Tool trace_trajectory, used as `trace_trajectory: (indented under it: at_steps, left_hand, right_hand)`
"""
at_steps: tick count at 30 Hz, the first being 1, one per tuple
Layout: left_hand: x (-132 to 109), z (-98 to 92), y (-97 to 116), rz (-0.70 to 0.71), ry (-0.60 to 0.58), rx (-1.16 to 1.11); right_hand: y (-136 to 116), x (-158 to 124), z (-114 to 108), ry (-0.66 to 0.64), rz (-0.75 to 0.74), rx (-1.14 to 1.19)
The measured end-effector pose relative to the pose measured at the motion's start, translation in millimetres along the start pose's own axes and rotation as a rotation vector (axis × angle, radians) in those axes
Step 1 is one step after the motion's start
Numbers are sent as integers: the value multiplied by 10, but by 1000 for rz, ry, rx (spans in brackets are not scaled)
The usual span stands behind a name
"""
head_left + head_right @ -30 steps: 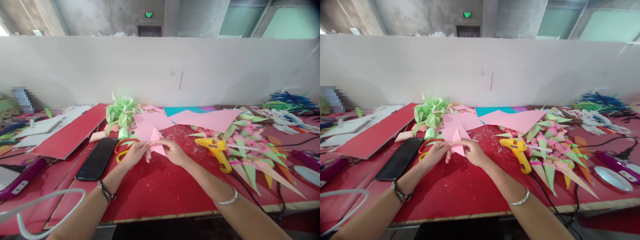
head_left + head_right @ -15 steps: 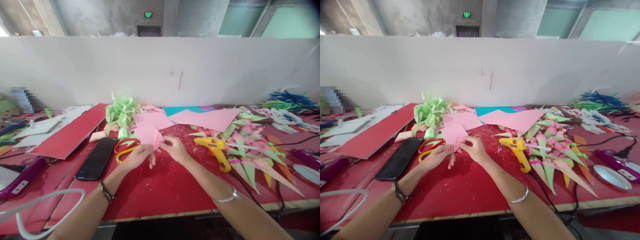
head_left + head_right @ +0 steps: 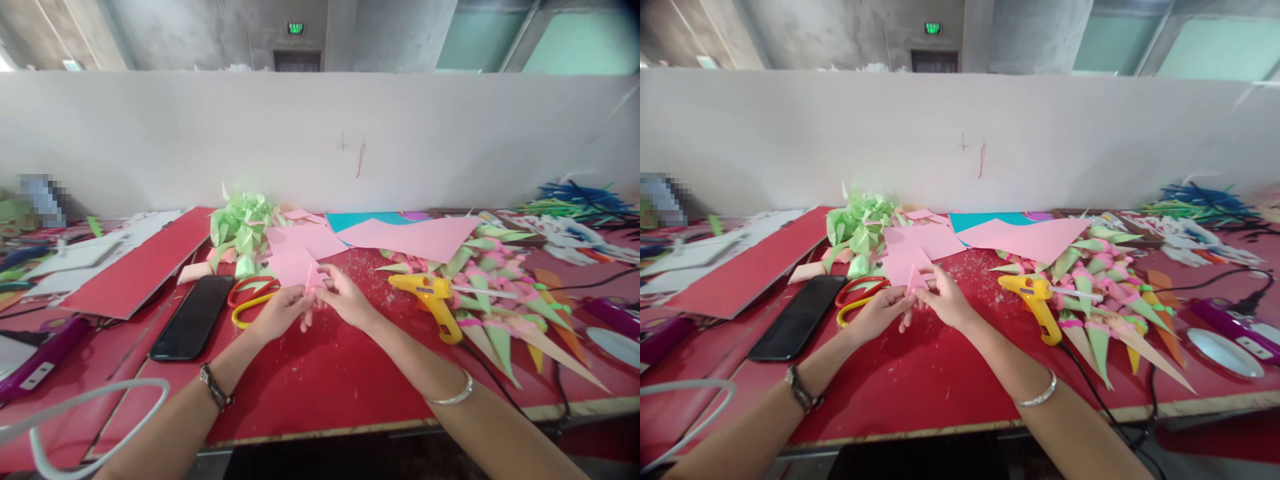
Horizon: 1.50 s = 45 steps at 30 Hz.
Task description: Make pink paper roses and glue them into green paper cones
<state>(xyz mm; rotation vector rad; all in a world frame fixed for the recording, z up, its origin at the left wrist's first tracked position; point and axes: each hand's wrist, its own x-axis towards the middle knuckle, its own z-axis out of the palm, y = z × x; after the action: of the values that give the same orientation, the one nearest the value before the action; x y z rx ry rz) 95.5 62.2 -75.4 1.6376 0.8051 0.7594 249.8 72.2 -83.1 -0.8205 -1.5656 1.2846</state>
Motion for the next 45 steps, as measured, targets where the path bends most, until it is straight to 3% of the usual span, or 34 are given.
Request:
trace_trajectory:
  at_steps: [5, 15, 24, 29, 35, 41, 45]
  left_hand:
    - [-6, -30, -8, -2, 16, 44]
    - [-39, -29, 7, -11, -19, 246]
    - [-70, -65, 0, 6, -137, 296]
    - [-72, -60, 22, -13, -156, 300]
    - [-35, -16, 19, -44, -79, 237]
    - [-33, -32, -12, -64, 153, 218]
    - [-21, -36, 26, -63, 221, 229]
  right_hand:
    - [-22, 17, -12, -91, -20, -68]
    - [-16, -39, -9, -25, -41, -235]
    - [-47, -45, -39, -177, 4, -115]
    - [-26, -47, -37, -114, 40, -205]
    - [-21, -19, -25, 35, 58, -161]
    - [-31, -48, 44, -109, 31, -180]
    - [-22, -53, 61, -63, 57, -160]
